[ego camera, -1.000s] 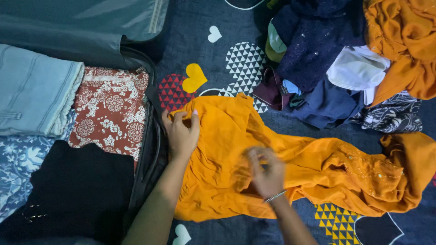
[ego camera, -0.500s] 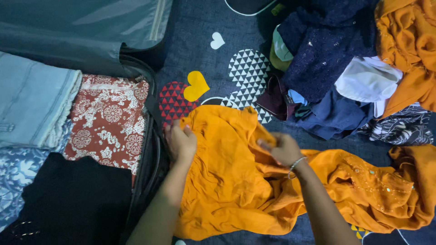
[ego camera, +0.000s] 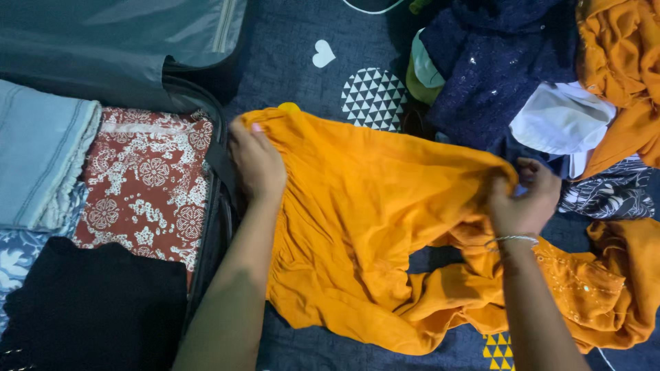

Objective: The person folds a pair of light blue jeans and places them into an open suitcase. They then pick up a long orange garment with sequin embellishments, unfold it, and fold it neatly on the bed. The person smooths the fabric and folds the garment into a compact rectangle.

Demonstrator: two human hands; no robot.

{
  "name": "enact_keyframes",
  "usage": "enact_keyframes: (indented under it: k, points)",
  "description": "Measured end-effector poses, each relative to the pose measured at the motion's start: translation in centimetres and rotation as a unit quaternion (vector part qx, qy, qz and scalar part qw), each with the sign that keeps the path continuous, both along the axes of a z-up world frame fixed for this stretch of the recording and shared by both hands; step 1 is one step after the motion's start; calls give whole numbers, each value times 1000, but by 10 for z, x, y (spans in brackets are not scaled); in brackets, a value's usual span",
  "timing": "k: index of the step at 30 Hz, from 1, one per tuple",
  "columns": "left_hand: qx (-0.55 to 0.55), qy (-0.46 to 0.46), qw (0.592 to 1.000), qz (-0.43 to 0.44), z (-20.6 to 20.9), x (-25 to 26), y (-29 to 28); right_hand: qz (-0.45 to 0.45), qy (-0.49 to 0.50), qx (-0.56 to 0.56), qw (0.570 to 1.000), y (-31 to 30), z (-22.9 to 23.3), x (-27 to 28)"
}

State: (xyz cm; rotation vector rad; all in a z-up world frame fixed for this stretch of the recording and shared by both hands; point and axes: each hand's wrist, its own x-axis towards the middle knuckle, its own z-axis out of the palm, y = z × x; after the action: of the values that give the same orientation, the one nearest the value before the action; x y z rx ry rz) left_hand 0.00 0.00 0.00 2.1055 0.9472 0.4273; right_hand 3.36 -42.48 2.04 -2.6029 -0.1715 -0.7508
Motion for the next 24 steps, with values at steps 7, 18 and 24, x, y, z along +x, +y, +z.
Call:
enact_keyframes:
  k: [7,18,24]
  points:
    - [294,26,926,-235,35,-90,-67,80,102,-54,990,95,2,-111]
    - [187,197,923,-272,32,-241,-54,196,322,45,925,71,-9,-195]
    - [166,51,965,-196,6,-295,-52,100,258,-97,956,67,-36,-220]
